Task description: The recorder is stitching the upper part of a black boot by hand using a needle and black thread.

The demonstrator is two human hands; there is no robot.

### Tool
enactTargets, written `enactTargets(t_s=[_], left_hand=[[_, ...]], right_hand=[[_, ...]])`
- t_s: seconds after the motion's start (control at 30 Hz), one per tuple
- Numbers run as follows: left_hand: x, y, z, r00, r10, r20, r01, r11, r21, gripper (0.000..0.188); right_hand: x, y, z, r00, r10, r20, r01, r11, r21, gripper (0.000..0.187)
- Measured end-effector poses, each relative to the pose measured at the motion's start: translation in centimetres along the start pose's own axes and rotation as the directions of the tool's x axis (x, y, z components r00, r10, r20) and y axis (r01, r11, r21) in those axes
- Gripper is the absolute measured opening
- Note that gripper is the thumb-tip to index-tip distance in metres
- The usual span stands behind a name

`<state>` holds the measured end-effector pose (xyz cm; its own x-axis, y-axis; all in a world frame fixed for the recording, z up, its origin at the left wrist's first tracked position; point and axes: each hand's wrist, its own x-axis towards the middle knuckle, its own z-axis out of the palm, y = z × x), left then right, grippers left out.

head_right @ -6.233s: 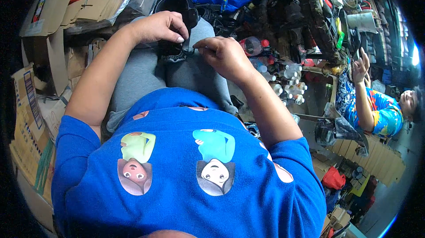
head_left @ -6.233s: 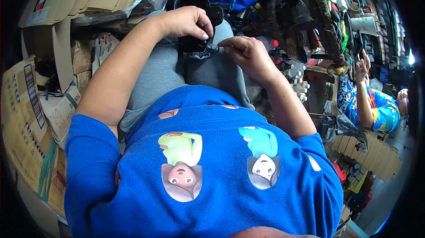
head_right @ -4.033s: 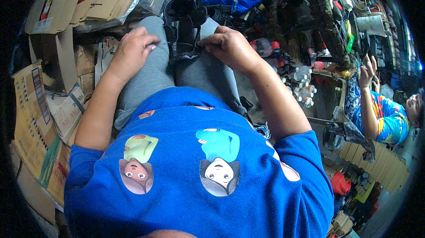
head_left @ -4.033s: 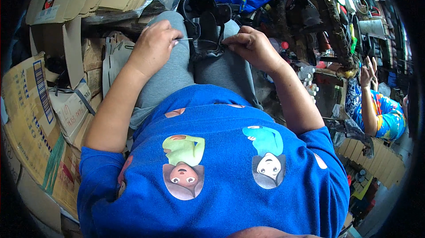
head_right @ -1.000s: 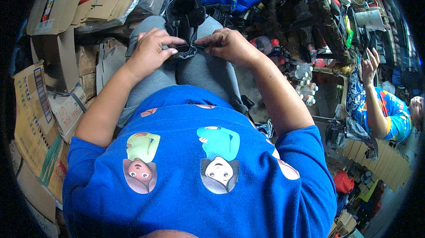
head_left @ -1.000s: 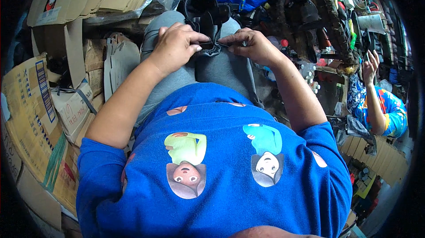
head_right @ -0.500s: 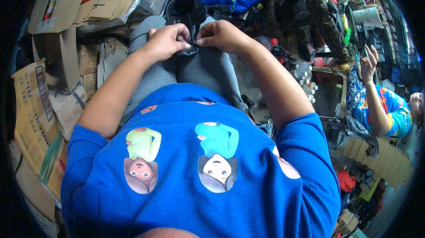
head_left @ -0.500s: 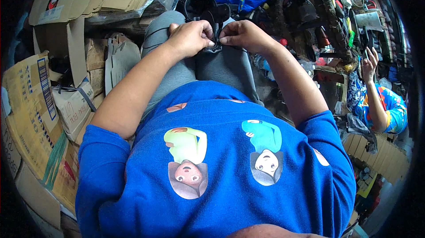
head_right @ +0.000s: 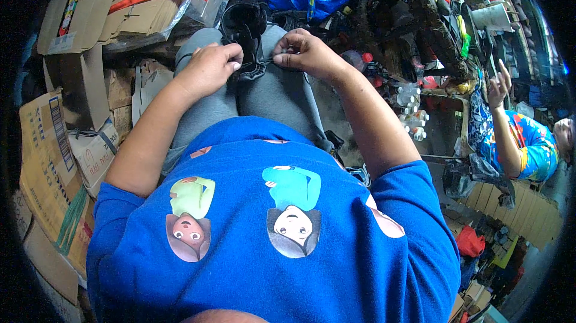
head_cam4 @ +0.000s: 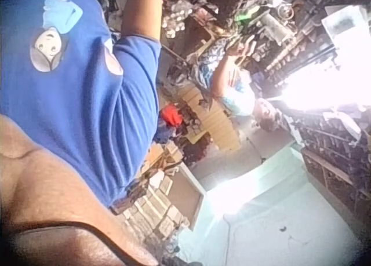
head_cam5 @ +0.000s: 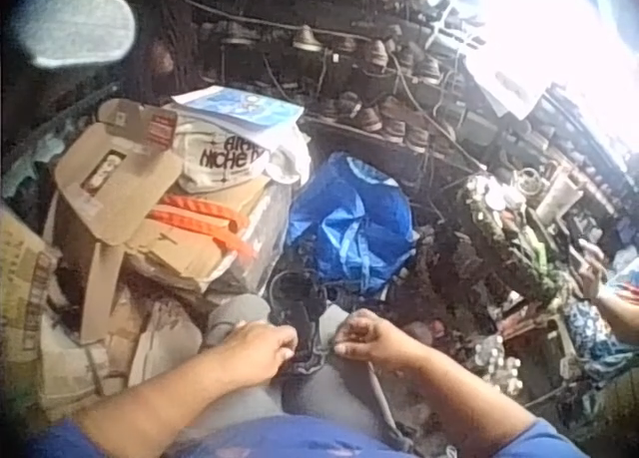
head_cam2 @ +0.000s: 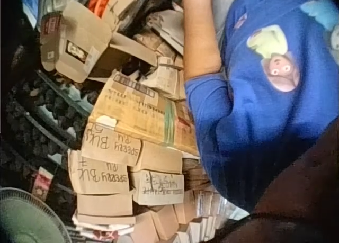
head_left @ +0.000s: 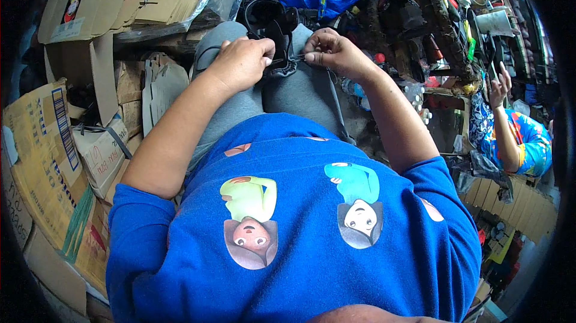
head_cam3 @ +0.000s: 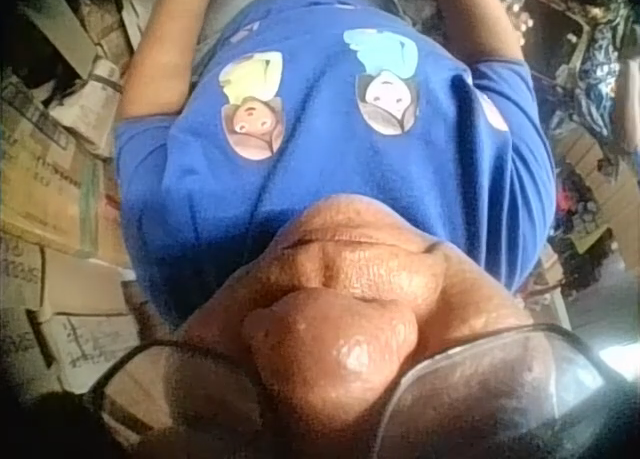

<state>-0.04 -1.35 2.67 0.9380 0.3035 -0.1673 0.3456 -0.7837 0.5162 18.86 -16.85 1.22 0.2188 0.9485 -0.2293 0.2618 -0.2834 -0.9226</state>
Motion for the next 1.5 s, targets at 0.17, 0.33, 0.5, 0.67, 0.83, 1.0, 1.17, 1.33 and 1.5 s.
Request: enactTargets(t_s=[0.17, 0.33, 0.5, 0.67, 0.83, 1.0, 1.17, 1.33, 1.5], left_hand=[[0.9, 0.4, 0.3, 0.996, -0.045, 0.080, 0.055, 0.991, -0.124, 0.015], [0.7, 0.0, 1.1, 0.997, 0.080, 0.005, -0.079, 0.996, -0.028, 0.015], [0.1, -0.3, 1.3, 0.988, 0.149, -0.035, -0.147, 0.988, 0.050, 0.014], [0.0, 0.2, 1.9, 0.972, 0.208, -0.110, -0.201, 0.977, 0.076, 0.014], [-0.6, -0.2, 1.5, 0.981, 0.170, -0.097, -0.160, 0.982, 0.105, 0.013], [-0.2, -0.4, 1.1, 0.971, 0.223, -0.082, -0.208, 0.965, 0.161, 0.012], [-1.0, -0.7, 0.2, 0.939, 0.332, -0.094, -0.290, 0.907, 0.306, 0.013], [-4.9, -3.4, -2.1, 0.956, 0.278, -0.098, -0.216, 0.887, 0.408, 0.020], [-10.1, -7.1, -5.8, 0.940, 0.057, -0.338, -0.056, 0.998, 0.013, 0.010]], right_hand=[[-1.8, 1.5, -0.2, 0.998, -0.032, -0.053, 0.015, 0.958, -0.287, 0.016], [-5.0, 0.5, -1.5, 0.994, 0.108, 0.015, -0.109, 0.981, 0.163, 0.012], [-3.1, -2.5, -2.9, 0.989, 0.104, -0.102, -0.100, 0.994, 0.045, 0.015], [-0.2, 2.3, -3.8, 0.975, -0.060, -0.212, -0.094, 0.757, -0.647, 0.019], [-0.5, -2.9, -2.3, 0.920, -0.392, -0.003, 0.256, 0.607, -0.752, 0.012], [0.3, -4.4, 1.5, 0.932, -0.202, 0.300, 0.345, 0.241, -0.907, 0.011], [0.9, -3.0, 1.2, 0.915, -0.222, 0.337, 0.388, 0.251, -0.887, 0.014], [-0.4, -0.8, -1.3, 0.924, -0.289, 0.250, 0.357, 0.423, -0.833, 0.010], [-3.8, 2.7, -6.0, 0.941, 0.283, -0.186, -0.299, 0.952, -0.062, 0.014]])
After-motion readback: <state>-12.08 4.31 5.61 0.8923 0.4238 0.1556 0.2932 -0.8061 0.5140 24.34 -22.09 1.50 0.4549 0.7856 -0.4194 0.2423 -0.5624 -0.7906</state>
